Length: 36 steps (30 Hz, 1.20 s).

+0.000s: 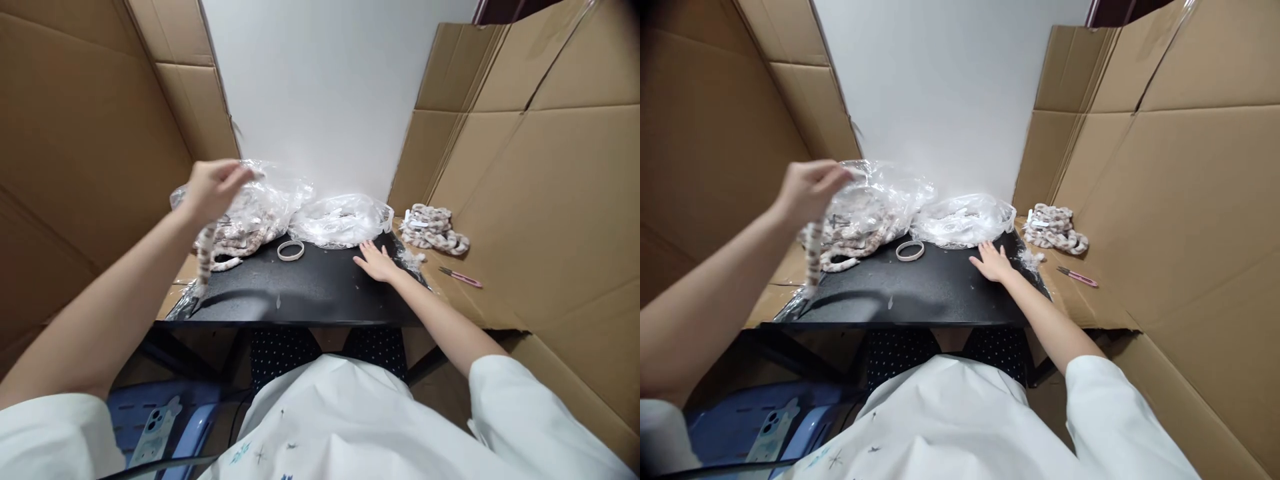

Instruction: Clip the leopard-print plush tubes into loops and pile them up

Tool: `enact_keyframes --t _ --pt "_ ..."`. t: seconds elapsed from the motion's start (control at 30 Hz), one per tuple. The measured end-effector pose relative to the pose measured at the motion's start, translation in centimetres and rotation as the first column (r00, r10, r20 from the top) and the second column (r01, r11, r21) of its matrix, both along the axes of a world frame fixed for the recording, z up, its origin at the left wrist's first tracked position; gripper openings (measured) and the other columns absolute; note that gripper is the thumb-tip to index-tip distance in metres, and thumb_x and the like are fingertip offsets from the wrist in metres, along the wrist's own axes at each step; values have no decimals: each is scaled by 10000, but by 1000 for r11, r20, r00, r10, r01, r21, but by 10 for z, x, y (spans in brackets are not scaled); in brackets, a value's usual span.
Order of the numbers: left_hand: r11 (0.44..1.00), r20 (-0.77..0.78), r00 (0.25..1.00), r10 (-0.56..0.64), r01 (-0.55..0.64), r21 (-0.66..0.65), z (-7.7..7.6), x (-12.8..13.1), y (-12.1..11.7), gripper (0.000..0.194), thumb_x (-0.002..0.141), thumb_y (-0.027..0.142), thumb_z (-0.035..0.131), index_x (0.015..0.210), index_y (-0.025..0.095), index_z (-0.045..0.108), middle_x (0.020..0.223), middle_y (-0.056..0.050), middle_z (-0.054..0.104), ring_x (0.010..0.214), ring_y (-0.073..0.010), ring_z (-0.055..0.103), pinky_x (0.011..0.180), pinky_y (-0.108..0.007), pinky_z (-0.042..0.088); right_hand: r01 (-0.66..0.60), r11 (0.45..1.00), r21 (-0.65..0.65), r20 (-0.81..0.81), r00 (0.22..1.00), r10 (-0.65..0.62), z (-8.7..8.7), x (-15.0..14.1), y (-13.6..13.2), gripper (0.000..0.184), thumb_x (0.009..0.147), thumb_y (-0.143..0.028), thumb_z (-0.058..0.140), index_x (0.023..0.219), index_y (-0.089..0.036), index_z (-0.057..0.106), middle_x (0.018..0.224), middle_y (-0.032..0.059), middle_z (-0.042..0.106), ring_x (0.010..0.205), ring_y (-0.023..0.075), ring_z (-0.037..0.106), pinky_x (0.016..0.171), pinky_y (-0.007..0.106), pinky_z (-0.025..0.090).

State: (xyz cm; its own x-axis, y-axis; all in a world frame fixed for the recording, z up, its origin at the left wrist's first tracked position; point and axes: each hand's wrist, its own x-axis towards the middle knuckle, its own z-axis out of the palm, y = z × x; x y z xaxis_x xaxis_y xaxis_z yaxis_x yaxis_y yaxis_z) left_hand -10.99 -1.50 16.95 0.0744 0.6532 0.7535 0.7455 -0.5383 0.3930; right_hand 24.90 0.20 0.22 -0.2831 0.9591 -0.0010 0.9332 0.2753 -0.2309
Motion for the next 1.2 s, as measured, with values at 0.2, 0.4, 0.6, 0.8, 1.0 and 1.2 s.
enact_keyframes --t 0.2,0.4,0.6,0.8,1.0,1.2 --pt "837 -410 891 -194 -67 -542 -107 9 43 346 541 456 765 752 200 666 584 5 587 562 -156 512 541 -244 333 -291 956 -18 -155 946 285 -7 -127 -26 769 950 -605 250 1526 -96 236 1608 156 98 1504 291 41 1171 611 21" --pt "836 -460 844 -274 -27 -548 -151 -1 71 196 615 402 667 577 218 612 510 1 558 526 -148 491 537 -238 306 -487 873 -8 -147 864 481 -23 -207 -57 773 932 -615 300 1514 -108 265 1601 126 135 1506 260 51 1175 603 30" --pt "905 -280 949 -142 9 -426 -118 -18 53 361 724 530 564 674 176 611 528 11 504 524 -132 422 526 -231 316 -558 830 -11 -80 828 555 -21 -251 -36 734 922 -619 334 1504 -171 298 1590 57 181 1496 251 124 1181 574 35" --pt "921 -175 982 -70 -4 -391 -101 -37 17 423 704 593 577 683 172 613 566 19 509 557 -131 434 534 -219 334 -316 948 31 -119 941 317 -22 -168 13 757 944 -602 302 1513 -103 270 1601 145 166 1498 293 108 1167 610 28" --pt "912 -150 987 -54 -12 -409 -115 -36 7 398 691 559 596 603 172 585 573 -3 542 581 -146 475 542 -222 346 -18 999 -45 -4 1000 18 -28 -40 13 778 945 -619 238 1541 -122 185 1619 107 103 1505 231 89 1198 509 59" --pt "903 73 996 -51 77 -423 -112 -32 -4 373 707 522 620 646 158 568 559 21 484 544 -110 417 523 -214 324 218 975 -47 158 965 -208 -9 -17 -5 770 962 -557 231 1530 -38 175 1612 156 96 1507 254 51 1195 517 -4"
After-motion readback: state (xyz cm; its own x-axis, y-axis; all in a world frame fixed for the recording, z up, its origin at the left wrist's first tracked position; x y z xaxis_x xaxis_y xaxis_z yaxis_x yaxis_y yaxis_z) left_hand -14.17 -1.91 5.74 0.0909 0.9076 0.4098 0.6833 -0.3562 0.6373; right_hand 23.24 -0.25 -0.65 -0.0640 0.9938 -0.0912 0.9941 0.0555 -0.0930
